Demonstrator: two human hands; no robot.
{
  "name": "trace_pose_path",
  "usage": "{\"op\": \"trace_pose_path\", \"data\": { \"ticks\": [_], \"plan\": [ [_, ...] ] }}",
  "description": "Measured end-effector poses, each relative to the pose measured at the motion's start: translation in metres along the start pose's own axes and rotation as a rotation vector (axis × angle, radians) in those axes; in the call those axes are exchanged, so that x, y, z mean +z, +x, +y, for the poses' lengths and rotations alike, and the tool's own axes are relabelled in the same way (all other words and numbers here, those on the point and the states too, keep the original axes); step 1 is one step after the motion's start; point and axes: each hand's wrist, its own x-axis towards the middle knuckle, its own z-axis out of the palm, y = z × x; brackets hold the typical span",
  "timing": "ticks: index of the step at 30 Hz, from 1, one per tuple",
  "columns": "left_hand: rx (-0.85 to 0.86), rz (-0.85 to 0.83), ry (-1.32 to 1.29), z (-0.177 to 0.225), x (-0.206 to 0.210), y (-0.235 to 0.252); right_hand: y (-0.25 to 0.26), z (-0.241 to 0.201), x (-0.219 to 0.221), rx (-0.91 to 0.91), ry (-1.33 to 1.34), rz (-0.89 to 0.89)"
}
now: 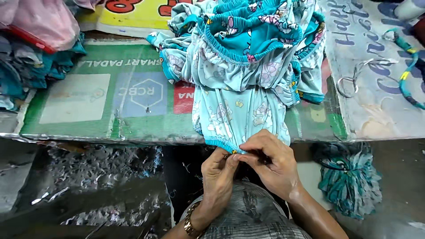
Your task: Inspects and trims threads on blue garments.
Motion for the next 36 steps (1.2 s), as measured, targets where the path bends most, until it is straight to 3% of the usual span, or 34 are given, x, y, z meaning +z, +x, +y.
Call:
{"op": "trace_pose_path", "data": {
  "ticks": [6, 10, 13, 19, 29, 36],
  "plan": [
    [-0.113, 0.045, -0.109, 0.001, 0.004, -0.005, -0.008, 0.007, 0.004, -0.302, -0.376, 0.132],
    [-0.096, 0.044, -0.116, 0.006, 0.005, -0.009, -0.013, -0.002, 0.001, -0.383, -0.510, 0.167],
    [-0.073, 0.053, -0.099, 0.010, 0.004, -0.009, -0.019, -0.016, -0.006, -0.346, -0.508, 0.126],
    [-0.075, 0.030, -0.172, 0.009, 0.003, -0.007, -0.023, -0.023, -0.016, -0.062, -0.423, -0.030],
    [-0.039, 0.016, -0.045, 0.006, 0.001, -0.006, -0.014, -0.012, -0.008, -0.018, -0.291, -0.025],
    [-0.067, 0.006, -0.108, 0.004, 0.001, -0.006, -0.012, -0.003, -0.007, -0.062, -0.204, 0.000]
  ]
}}
